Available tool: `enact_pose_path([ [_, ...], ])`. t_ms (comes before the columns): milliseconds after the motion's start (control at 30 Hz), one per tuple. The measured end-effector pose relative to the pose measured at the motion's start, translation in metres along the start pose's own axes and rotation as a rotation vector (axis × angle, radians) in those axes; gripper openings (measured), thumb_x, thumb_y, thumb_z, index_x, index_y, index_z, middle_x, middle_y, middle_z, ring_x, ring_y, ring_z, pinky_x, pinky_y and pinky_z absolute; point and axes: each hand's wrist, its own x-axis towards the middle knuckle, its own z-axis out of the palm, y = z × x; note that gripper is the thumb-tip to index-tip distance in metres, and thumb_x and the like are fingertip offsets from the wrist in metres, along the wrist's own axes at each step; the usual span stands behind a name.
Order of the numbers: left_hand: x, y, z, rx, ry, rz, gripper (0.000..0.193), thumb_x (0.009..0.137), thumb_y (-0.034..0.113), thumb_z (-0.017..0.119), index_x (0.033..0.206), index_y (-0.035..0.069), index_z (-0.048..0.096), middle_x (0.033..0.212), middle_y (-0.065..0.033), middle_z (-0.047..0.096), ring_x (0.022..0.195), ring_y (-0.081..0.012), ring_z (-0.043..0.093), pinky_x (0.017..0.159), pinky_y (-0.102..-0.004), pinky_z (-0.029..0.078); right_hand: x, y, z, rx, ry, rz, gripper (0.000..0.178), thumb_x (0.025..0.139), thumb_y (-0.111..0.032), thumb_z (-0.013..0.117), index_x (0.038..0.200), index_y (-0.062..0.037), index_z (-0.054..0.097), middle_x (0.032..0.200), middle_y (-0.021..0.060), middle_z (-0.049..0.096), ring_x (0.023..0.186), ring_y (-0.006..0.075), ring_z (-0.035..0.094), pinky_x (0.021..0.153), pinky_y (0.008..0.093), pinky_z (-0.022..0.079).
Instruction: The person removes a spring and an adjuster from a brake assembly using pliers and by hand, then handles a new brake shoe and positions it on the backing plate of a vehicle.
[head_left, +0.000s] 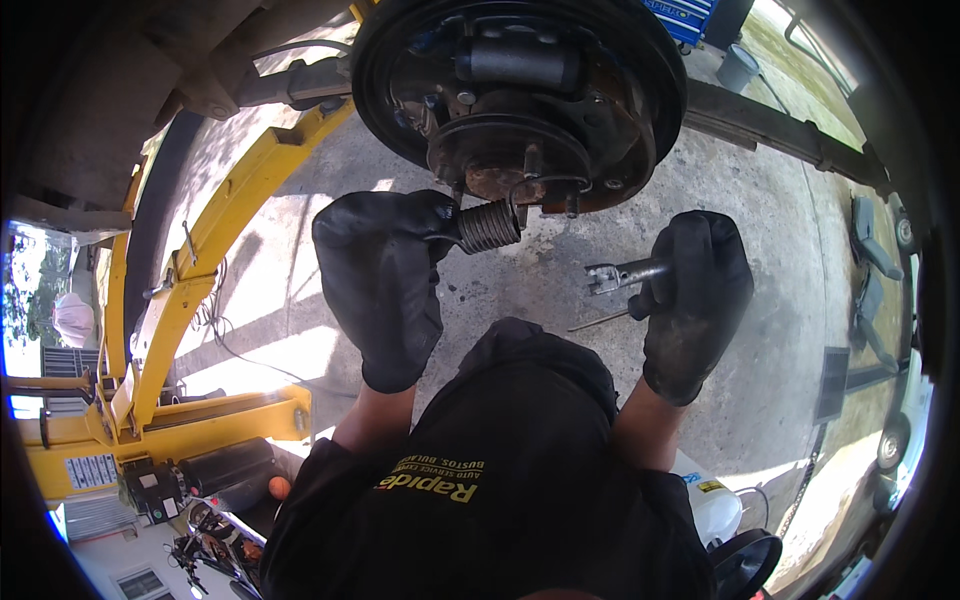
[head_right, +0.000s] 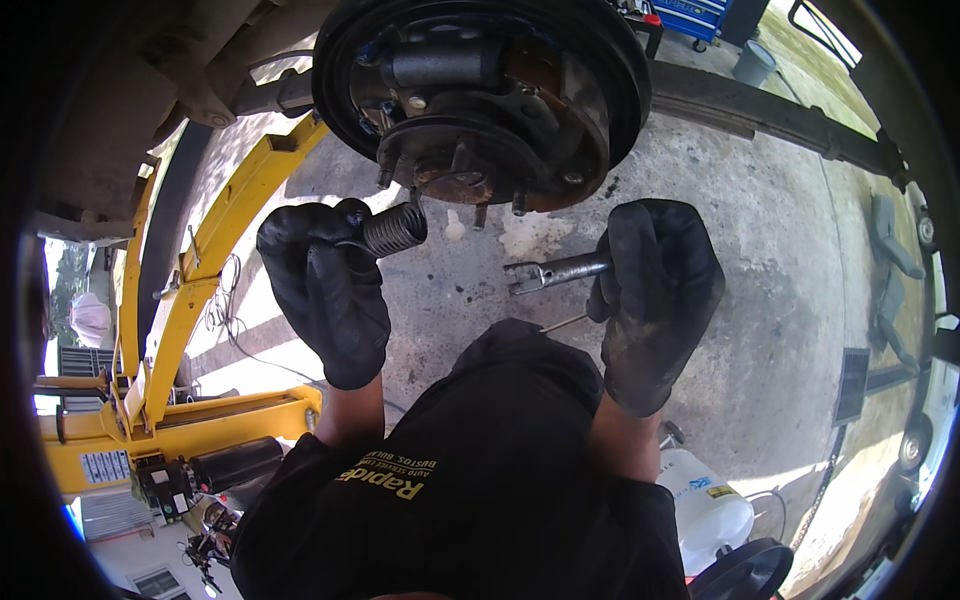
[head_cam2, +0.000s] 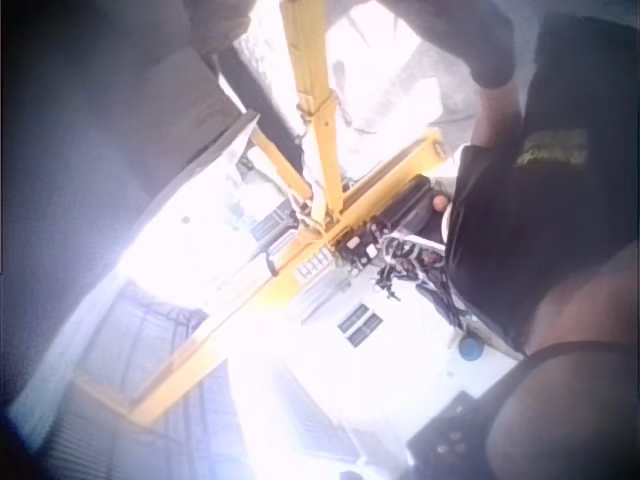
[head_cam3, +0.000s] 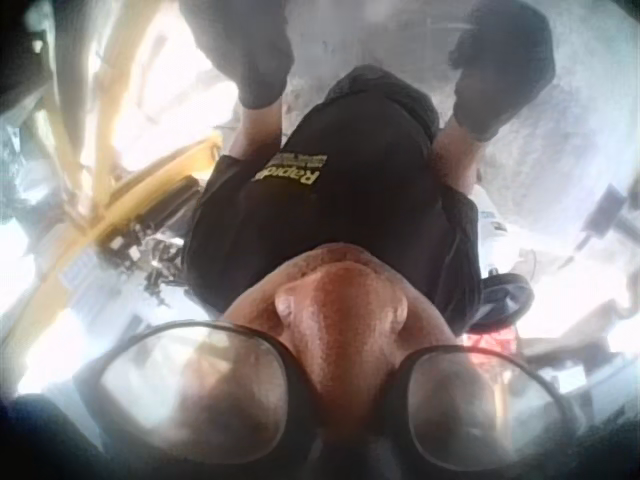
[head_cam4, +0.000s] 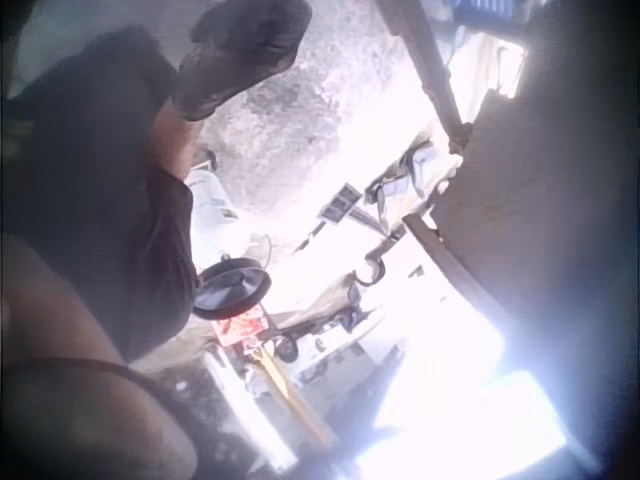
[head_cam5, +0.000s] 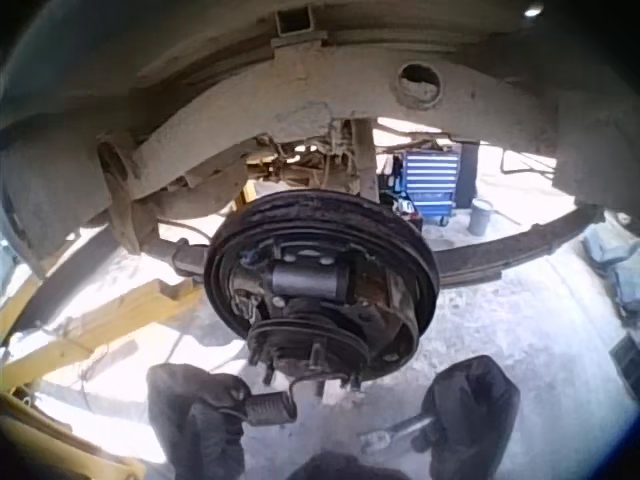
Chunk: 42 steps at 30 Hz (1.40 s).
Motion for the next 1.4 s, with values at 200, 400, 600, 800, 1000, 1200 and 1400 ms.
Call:
enact_pose_path([
  [200,-0.036,-0.016,0.012,-0.027,-0.139,-0.104,0.024,0.099,0.001,0.057,0.122,-0.004,0.050,0.110,-0.0199,0.064,0.102,-0.0260,0.067,0.089,-0.0377,0.057,-0.007,0.004,-0.006,0.092,0.032,-0.062,0.009,0.097,-0.005,0.071,0.102,0.0012,0.067,0.074,0.0008,0.062,0.054,0.0022,0.048,0.046,0.0203,0.035],
  [400,-0.037,-0.022,0.017,0.029,-0.281,-0.056,0.017,0.100,0.003,0.053,0.114,-0.008,0.055,0.105,-0.0197,0.064,0.100,-0.0259,0.066,0.088,-0.0369,0.054,-0.012,0.002,-0.013,0.098,0.098,-0.161,0.010,0.099,-0.006,0.067,0.098,0.0033,0.064,0.076,0.0051,0.061,0.054,0.0061,0.047,0.046,0.0221,0.038],
  [600,-0.034,-0.027,0.019,0.033,-0.326,-0.071,0.014,0.101,0.001,0.053,0.114,-0.005,0.053,0.105,-0.0187,0.063,0.099,-0.0254,0.065,0.084,-0.0362,0.055,-0.016,0.005,-0.031,-0.046,0.106,-0.251,0.017,0.087,0.004,0.079,0.097,0.0032,0.065,0.089,0.0056,0.069,0.067,0.0044,0.059,0.057,0.0184,0.047],
  [800,-0.044,-0.045,0.031,-0.121,-0.337,-0.112,0.023,0.101,0.000,0.055,0.122,-0.001,0.047,0.119,-0.0193,0.060,0.107,-0.0253,0.062,0.094,-0.0396,0.051,-0.020,0.009,-0.023,0.102,0.035,-0.253,0.017,0.090,0.003,0.076,0.104,0.0027,0.065,0.088,0.0053,0.067,0.067,0.0042,0.059,0.057,0.0179,0.045],
  [1000,-0.038,-0.025,0.040,0.088,-0.413,-0.508,0.032,0.099,-0.003,0.053,0.132,-0.003,0.052,0.130,-0.0193,0.060,0.117,-0.0244,0.063,0.100,-0.0387,0.051,-0.014,0.019,-0.027,0.015,-0.066,-0.158,0.018,0.105,-0.011,0.061,0.117,0.0024,0.061,0.084,0.0045,0.066,0.059,0.0020,0.053,0.050,0.0195,0.037],
  [1200,-0.043,-0.025,0.033,0.086,-0.365,-0.417,0.034,0.095,-0.011,0.055,0.128,-0.004,0.053,0.124,-0.0196,0.065,0.104,-0.0226,0.071,0.088,-0.0317,0.059,-0.017,0.009,-0.027,0.059,-0.206,0.018,0.035,0.106,-0.019,0.059,0.134,0.0033,0.057,0.082,0.0039,0.067,0.053,0.0018,0.049,0.047,0.0206,0.035],
  [1400,-0.048,-0.021,0.026,0.015,-0.361,-0.414,0.033,0.095,-0.007,0.061,0.128,-0.004,0.053,0.125,-0.0221,0.065,0.104,-0.0234,0.072,0.088,-0.0323,0.059,-0.015,0.012,-0.036,0.097,-0.308,-0.006,0.037,0.104,-0.013,0.058,0.137,0.0044,0.056,0.080,0.0029,0.066,0.052,0.0022,0.049,0.047,0.0215,0.035],
])
